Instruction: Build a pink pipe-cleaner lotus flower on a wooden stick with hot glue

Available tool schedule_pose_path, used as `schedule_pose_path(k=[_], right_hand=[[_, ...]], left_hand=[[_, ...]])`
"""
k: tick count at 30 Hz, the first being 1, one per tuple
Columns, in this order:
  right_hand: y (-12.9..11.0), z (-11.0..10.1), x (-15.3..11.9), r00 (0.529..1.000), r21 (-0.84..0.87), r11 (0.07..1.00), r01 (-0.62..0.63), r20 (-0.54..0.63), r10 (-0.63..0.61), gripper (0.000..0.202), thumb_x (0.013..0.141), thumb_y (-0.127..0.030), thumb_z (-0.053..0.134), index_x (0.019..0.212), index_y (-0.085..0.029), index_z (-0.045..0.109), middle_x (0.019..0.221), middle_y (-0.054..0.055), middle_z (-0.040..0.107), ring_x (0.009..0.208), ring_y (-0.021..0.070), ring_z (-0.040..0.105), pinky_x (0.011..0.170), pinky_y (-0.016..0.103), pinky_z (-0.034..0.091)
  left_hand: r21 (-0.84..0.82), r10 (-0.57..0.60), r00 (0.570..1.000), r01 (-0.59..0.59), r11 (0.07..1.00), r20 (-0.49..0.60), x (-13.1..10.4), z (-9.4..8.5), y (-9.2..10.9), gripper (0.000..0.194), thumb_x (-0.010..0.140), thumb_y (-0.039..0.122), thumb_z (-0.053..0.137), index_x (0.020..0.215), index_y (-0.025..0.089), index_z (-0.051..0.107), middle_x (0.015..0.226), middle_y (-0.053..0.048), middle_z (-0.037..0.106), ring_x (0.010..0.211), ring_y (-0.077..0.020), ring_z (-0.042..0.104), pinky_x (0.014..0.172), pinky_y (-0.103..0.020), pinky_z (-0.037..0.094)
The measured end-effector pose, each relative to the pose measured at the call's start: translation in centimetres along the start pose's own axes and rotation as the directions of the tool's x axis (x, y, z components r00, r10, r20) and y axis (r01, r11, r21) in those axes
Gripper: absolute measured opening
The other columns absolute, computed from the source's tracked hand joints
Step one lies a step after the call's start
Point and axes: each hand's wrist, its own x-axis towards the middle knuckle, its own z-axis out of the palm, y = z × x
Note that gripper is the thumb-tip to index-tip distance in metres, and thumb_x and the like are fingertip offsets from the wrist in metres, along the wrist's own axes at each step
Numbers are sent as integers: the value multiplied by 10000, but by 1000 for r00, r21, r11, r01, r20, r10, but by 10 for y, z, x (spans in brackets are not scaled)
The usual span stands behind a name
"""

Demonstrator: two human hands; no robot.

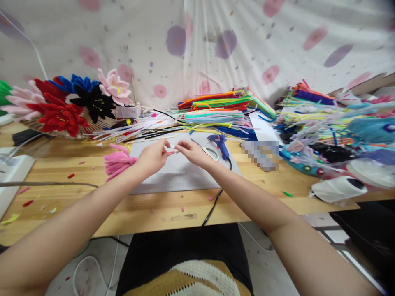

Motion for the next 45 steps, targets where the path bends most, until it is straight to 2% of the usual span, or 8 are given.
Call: schedule_pose_path(k=[3, 5, 9, 15, 24, 30, 39, 45], right_hand=[[3, 0, -2, 959, -168, 976, 142, -221, -178, 163, 790, -295, 465, 799, -159, 555, 796, 25, 572, 765, 124, 501, 721, 263, 378], [3, 0, -5, 926, -281, 941, 187, -269, -264, 147, 796, -279, 477, 824, -164, 565, 815, 35, 572, 799, 138, 499, 764, 285, 378], [0, 3, -10, 903, -525, 799, 292, -125, -411, 141, 789, -274, 535, 879, -189, 603, 902, 56, 569, 908, 174, 472, 851, 328, 343], [-1, 8, -1, 907, -673, 646, 360, 90, -412, 154, 811, -323, 528, 828, -193, 610, 927, 68, 586, 931, 197, 439, 832, 344, 315], [4, 9, 4, 834, -748, 486, 452, 160, -528, 152, 850, -236, 448, 779, -178, 569, 919, 78, 580, 938, 203, 406, 842, 353, 312], [15, 6, 9, 792, -781, 394, 484, 200, -577, 224, 889, -216, 342, 857, -168, 559, 975, 96, 562, 1020, 206, 399, 892, 369, 308], [23, -10, 5, 824, -761, 507, 404, 62, -563, 193, 881, -232, 367, 860, -188, 554, 992, 93, 584, 992, 191, 468, 886, 359, 351], [40, -40, -26, 930, -593, 782, 192, -145, -339, 178, 825, -305, 455, 884, -179, 567, 816, 76, 610, 745, 176, 551, 722, 320, 415]], left_hand=[[-117, -58, 998, 61, 991, 30, 3, 4, -9, 218, 767, 320, 491, 873, 186, 626, 669, -21, 602, 588, -140, 501, 557, -249, 317], [-245, -104, 992, 118, 962, 67, 5, 8, -15, 234, 749, 327, 496, 852, 177, 643, 642, -16, 589, 555, -128, 475, 535, -244, 314], [-464, -181, 976, 215, 859, 118, 9, 16, -23, 239, 678, 349, 560, 766, 142, 640, 591, -9, 559, 525, -114, 446, 529, -240, 333], [-437, -221, 967, 254, 863, 125, 12, 18, -19, 149, 649, 294, 576, 644, 147, 601, 544, -2, 543, 516, -112, 446, 530, -246, 338], [-566, -409, 865, 501, 655, 293, 14, 11, 0, 87, 665, 222, 593, 717, 162, 559, 589, 2, 530, 511, -84, 423, 443, -197, 283], [-688, -467, 820, 549, 475, 332, 25, 9, 6, 131, 639, 203, 647, 665, 151, 530, 534, 5, 507, 463, -63, 402, 401, -176, 243], [-827, -453, 820, 498, 261, 351, 37, 12, 10, 71, 660, 117, 626, 663, 126, 556, 525, 11, 503, 423, -35, 389, 406, -164, 266], [-891, -476, 785, 453, 5, 396, 46, 6, -1, 139, 735, 3, 482, 709, 128, 536, 575, 4, 498, 462, -29, 446, 442, -129, 357]])
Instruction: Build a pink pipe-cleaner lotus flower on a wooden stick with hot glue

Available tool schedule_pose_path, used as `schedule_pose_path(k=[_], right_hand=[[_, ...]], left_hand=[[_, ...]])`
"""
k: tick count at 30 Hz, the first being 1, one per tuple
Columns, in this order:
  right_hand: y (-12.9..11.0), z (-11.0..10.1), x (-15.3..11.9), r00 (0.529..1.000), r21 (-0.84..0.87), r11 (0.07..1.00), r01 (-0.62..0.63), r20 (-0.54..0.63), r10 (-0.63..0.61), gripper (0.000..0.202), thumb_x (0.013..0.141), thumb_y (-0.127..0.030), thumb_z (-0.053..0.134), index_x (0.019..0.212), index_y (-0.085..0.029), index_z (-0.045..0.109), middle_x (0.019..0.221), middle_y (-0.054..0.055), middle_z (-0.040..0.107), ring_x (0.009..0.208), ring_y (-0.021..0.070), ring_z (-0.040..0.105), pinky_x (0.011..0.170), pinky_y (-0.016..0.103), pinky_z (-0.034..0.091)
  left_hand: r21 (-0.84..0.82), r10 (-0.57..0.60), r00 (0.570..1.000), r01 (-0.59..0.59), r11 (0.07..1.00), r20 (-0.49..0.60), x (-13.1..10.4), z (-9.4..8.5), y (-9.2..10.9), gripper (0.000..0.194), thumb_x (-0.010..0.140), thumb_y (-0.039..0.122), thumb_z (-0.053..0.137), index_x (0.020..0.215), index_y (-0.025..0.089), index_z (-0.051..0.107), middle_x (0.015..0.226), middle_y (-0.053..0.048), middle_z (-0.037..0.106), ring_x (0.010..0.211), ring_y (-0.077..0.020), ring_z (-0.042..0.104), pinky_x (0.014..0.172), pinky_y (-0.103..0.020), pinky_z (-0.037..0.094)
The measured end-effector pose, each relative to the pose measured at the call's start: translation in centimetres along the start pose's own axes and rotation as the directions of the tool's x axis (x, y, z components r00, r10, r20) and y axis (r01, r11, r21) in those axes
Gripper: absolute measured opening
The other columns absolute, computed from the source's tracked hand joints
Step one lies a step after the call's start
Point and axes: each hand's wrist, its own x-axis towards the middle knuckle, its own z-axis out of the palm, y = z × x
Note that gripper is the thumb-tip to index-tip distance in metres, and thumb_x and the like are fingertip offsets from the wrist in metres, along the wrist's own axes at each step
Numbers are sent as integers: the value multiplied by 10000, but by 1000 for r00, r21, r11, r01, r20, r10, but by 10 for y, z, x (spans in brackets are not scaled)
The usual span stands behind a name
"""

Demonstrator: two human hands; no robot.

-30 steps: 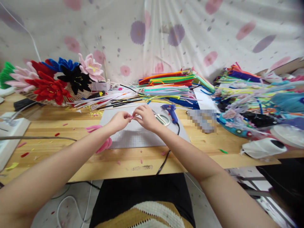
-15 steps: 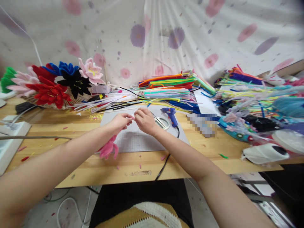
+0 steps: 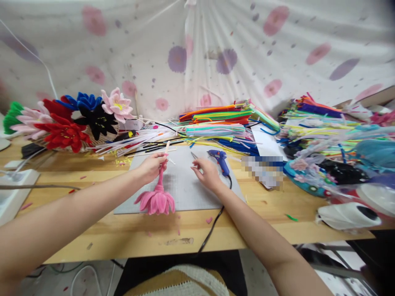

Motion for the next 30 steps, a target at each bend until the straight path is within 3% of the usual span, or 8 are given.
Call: schedule_pose_path(k=[3, 6, 10, 13, 17, 21, 24, 30], right_hand=[[16, -31, -19, 964, 108, 965, -238, 149, 221, 196, 801, -360, 467, 801, -200, 580, 764, 42, 623, 701, 157, 556, 674, 279, 411], [37, -66, -34, 828, -41, 860, -509, 248, 503, 386, 776, -517, 435, 601, -192, 548, 580, 24, 578, 562, 148, 513, 549, 264, 355], [65, -85, -40, 724, -306, 704, -641, 64, 687, 493, 695, -661, 434, 612, -185, 535, 572, 35, 561, 555, 165, 507, 523, 273, 316], [78, -70, -34, 745, -267, 713, -648, -25, 667, 509, 620, -637, 549, 817, -168, 566, 737, 62, 609, 648, 183, 542, 568, 275, 364], [82, -42, -23, 778, -134, 773, -621, 19, 628, 458, 642, -555, 576, 874, -160, 585, 872, 86, 624, 780, 217, 562, 677, 317, 415], [79, -36, -19, 710, -33, 709, -704, -53, 702, 360, 677, -471, 564, 864, -165, 600, 840, 87, 627, 794, 235, 564, 714, 364, 418], [71, -41, -14, 670, 217, 663, -716, -53, 741, 382, 656, -466, 597, 896, -169, 591, 835, 71, 631, 716, 191, 567, 665, 333, 427], [28, -26, 19, 798, 737, 473, -483, 148, 584, 345, 624, -411, 665, 857, -179, 561, 808, 22, 629, 540, 80, 496, 526, 238, 391]], left_hand=[[-62, -32, 999, 33, 998, 12, 5, -5, 3, 147, 742, -2, 476, 695, 121, 539, 598, -5, 507, 467, -26, 457, 454, -128, 393], [-83, -28, 999, 30, 996, 23, 12, -7, -1, 129, 726, -2, 500, 698, 112, 554, 602, -7, 518, 470, -25, 466, 457, -127, 401], [28, 72, 997, -73, 997, 36, 22, -4, -13, 90, 671, 101, 622, 755, 111, 590, 651, -14, 565, 492, -37, 491, 467, -149, 411], [94, 160, 985, -166, 982, 60, 29, -3, -21, 240, 592, 214, 705, 790, 115, 613, 688, -18, 591, 552, -63, 525, 491, -172, 424], [135, 189, 969, -211, 968, 156, 31, -10, -24, 388, 508, 275, 749, 850, 134, 635, 695, -3, 598, 594, -90, 533, 505, -200, 424], [221, 202, 967, -233, 947, 152, 29, -18, -20, 403, 502, 279, 750, 866, 132, 656, 658, -3, 610, 566, -101, 540, 498, -208, 412], [207, 203, 973, -222, 953, 110, 31, -23, -17, 385, 506, 221, 747, 865, 117, 656, 634, -8, 617, 547, -111, 555, 480, -211, 423], [-76, 68, 992, -59, 995, 110, 36, -29, -22, 282, 626, 60, 650, 901, 106, 611, 715, -45, 653, 540, -86, 578, 446, -161, 448]])
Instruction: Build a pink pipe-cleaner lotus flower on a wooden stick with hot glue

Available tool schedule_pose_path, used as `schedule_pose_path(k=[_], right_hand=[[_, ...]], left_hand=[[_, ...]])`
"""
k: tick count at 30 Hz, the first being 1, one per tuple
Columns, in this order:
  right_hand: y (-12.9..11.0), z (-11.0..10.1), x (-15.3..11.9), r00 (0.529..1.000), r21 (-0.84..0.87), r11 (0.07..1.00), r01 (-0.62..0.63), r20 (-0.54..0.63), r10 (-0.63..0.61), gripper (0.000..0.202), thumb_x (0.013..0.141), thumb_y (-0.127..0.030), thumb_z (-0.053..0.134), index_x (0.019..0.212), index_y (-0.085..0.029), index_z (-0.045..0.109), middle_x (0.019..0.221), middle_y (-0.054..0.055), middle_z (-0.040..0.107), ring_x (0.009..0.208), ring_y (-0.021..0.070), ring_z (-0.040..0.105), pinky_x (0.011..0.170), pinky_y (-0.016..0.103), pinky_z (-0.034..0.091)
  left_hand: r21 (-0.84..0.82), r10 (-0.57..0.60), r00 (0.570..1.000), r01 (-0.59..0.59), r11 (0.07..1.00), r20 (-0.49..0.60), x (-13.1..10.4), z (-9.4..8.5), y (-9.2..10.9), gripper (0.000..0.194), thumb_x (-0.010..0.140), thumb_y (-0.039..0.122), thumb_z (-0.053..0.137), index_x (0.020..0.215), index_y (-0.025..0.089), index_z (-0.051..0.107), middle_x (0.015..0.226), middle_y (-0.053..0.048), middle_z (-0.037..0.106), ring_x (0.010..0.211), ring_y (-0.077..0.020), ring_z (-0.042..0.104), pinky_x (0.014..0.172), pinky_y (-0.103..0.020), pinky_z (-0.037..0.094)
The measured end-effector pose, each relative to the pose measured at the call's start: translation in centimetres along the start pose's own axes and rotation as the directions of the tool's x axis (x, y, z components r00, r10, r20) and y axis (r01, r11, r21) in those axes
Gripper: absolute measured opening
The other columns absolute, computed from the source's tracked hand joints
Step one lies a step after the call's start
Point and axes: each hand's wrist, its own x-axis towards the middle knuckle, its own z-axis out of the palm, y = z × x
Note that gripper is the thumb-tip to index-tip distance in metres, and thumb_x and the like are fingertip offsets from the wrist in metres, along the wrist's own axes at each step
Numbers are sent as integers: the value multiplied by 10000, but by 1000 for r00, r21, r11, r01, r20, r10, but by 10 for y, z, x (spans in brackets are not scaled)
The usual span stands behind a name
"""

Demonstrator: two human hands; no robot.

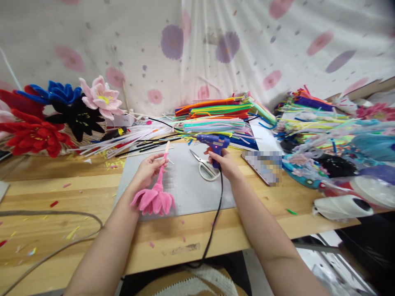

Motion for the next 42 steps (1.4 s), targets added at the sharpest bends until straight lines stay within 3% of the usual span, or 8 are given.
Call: schedule_pose_path(k=[5, 9, 15, 22, 28, 33, 39, 42], right_hand=[[1, 56, 14, 999, 101, 995, -13, -30, 16, 348, 624, -414, 649, 859, -186, 531, 771, 15, 617, 584, 104, 548, 506, 229, 399], [17, 58, 28, 986, -289, 957, 11, -155, -58, 344, 622, -419, 622, 850, -166, 577, 744, 41, 631, 660, 158, 572, 598, 284, 438], [24, -2, 33, 941, -598, 797, -89, -313, -130, 416, 637, -493, 573, 836, -132, 622, 778, 92, 649, 747, 236, 592, 696, 366, 451], [37, -61, 19, 965, -753, 645, -129, -245, -94, 427, 634, -501, 593, 880, -155, 634, 832, 101, 653, 801, 259, 595, 719, 392, 454], [34, -63, 11, 980, -766, 640, -62, -168, -105, 459, 617, -485, 636, 931, -153, 607, 902, 98, 640, 835, 233, 584, 772, 383, 450], [26, -84, -14, 981, -683, 730, -9, -149, -128, 607, 588, -487, 672, 1072, -151, 528, 1021, 114, 588, 918, 220, 557, 801, 383, 447], [33, -138, -44, 945, -739, 656, -149, -302, -125, 407, 652, -255, 563, 1043, -156, 507, 993, 107, 588, 853, 210, 564, 763, 377, 447], [36, -172, -56, 843, -784, 551, -284, -478, -247, 419, 620, -114, 440, 1031, -166, 502, 948, 98, 596, 863, 221, 547, 758, 372, 428]], left_hand=[[-290, -132, 988, 150, 945, 81, 2, -1, -6, 190, 715, -25, 514, 833, 96, 600, 692, -23, 622, 516, -35, 558, 476, -106, 468], [-297, -146, 984, 169, 940, 98, 3, -2, -10, 209, 732, -11, 502, 880, 112, 584, 725, -31, 628, 530, -48, 572, 494, -132, 491], [-124, -31, 997, 21, 992, -75, 6, -6, -16, 172, 681, 75, 592, 837, 134, 552, 661, -8, 611, 508, -77, 561, 460, -182, 479], [201, 112, 978, -76, 977, -173, 10, -9, -16, 264, 573, 179, 706, 810, 114, 612, 612, -4, 605, 537, -112, 581, 458, -190, 441], [-58, -44, 995, 39, 998, -84, 7, -14, -4, 140, 657, 38, 608, 780, 106, 610, 591, 1, 589, 489, -59, 550, 445, -134, 445], [-408, -201, 974, 226, 885, 104, 7, -17, 5, 210, 799, 21, 438, 801, 150, 604, 617, 6, 563, 498, -20, 530, 427, -67, 428], [-263, -11, 1000, 15, 965, 17, 6, 5, -23, 106, 680, 34, 610, 746, 110, 580, 615, 11, 574, 504, -47, 540, 465, -134, 458], [-196, 21, 1000, -20, 980, 6, 5, 12, -33, 145, 641, 68, 652, 762, 111, 584, 624, 14, 586, 510, -58, 543, 476, -163, 464]])
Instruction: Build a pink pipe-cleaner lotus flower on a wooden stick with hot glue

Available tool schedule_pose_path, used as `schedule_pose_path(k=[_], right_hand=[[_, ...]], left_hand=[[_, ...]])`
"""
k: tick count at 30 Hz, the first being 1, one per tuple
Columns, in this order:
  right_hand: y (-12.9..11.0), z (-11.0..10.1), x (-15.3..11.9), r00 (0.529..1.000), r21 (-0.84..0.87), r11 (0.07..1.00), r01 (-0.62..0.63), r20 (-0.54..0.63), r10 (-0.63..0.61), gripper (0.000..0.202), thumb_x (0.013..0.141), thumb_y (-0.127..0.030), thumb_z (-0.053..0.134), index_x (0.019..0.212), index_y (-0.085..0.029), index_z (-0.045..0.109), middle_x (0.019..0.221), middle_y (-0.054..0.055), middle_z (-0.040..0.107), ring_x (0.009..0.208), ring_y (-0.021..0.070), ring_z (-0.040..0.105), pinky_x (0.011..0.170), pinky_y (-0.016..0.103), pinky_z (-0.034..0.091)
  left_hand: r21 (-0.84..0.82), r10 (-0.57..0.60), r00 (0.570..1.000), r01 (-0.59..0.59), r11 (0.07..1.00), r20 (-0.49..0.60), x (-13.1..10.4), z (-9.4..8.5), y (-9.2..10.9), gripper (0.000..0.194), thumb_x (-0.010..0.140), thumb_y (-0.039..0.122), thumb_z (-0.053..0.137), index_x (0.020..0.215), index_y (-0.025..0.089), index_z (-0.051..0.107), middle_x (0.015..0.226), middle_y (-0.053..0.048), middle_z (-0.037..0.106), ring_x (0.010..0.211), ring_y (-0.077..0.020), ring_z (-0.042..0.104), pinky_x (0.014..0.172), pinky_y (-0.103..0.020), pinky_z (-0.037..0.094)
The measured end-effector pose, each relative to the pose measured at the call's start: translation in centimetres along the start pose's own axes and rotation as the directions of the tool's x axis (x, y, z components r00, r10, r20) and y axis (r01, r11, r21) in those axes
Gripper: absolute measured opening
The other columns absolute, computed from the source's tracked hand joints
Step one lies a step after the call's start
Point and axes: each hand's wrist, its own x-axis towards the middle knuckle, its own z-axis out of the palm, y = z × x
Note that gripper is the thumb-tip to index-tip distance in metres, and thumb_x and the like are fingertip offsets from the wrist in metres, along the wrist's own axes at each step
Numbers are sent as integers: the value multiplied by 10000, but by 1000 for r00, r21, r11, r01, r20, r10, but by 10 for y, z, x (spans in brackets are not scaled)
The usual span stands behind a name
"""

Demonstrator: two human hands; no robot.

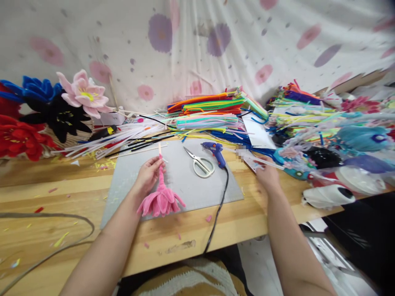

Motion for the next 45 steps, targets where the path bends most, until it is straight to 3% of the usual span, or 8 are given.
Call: schedule_pose_path(k=[3, 11, 24, 28, 36, 45], right_hand=[[22, -14, 2, 991, -156, 986, -51, -134, 30, 475, 570, -70, 405, 1025, -164, 504, 962, 113, 579, 970, 258, 497, 796, 385, 399], [37, -14, 0, 997, -282, 959, 26, -58, -44, 486, 583, -81, 414, 1051, -165, 517, 977, 111, 556, 1023, 261, 463, 842, 380, 376], [35, -15, -13, 980, -226, 971, 79, -161, -117, 379, 612, -112, 389, 949, -178, 547, 941, 96, 583, 966, 254, 474, 836, 386, 368], [35, -16, -19, 969, -254, 955, 151, -155, -194, 318, 630, -114, 379, 888, -180, 552, 929, 87, 608, 929, 241, 501, 832, 373, 384], [34, -18, -23, 968, -270, 945, 187, -115, -225, 319, 601, -93, 390, 878, -191, 514, 869, 78, 641, 883, 234, 526, 810, 373, 404], [34, -16, -25, 959, -276, 952, 132, -206, -193, 302, 620, -104, 400, 888, -178, 519, 923, 85, 627, 920, 241, 514, 829, 378, 405]], left_hand=[[38, 39, 998, -37, 999, -53, 0, 1, -4, 174, 620, 94, 671, 767, 116, 581, 638, 14, 597, 523, -67, 551, 478, -177, 467], [106, 50, 997, -43, 993, -66, 0, 2, -9, 244, 578, 132, 704, 782, 117, 571, 660, 8, 603, 533, -77, 559, 467, -187, 479], [103, 45, 996, -37, 994, -79, -3, 4, -7, 242, 582, 141, 710, 776, 119, 567, 640, 11, 599, 526, -76, 560, 478, -188, 473], [96, 56, 996, -49, 994, -67, -3, 2, -8, 256, 587, 149, 707, 806, 116, 577, 651, 8, 601, 533, -79, 559, 483, -196, 476], [109, 64, 995, -56, 993, -72, -3, 2, -8, 288, 586, 163, 714, 840, 115, 587, 649, 1, 603, 540, -85, 562, 492, -202, 474], [88, 60, 996, -54, 995, -63, -3, 1, -8, 274, 587, 152, 708, 823, 113, 576, 640, 8, 601, 528, -83, 563, 472, -202, 487]])
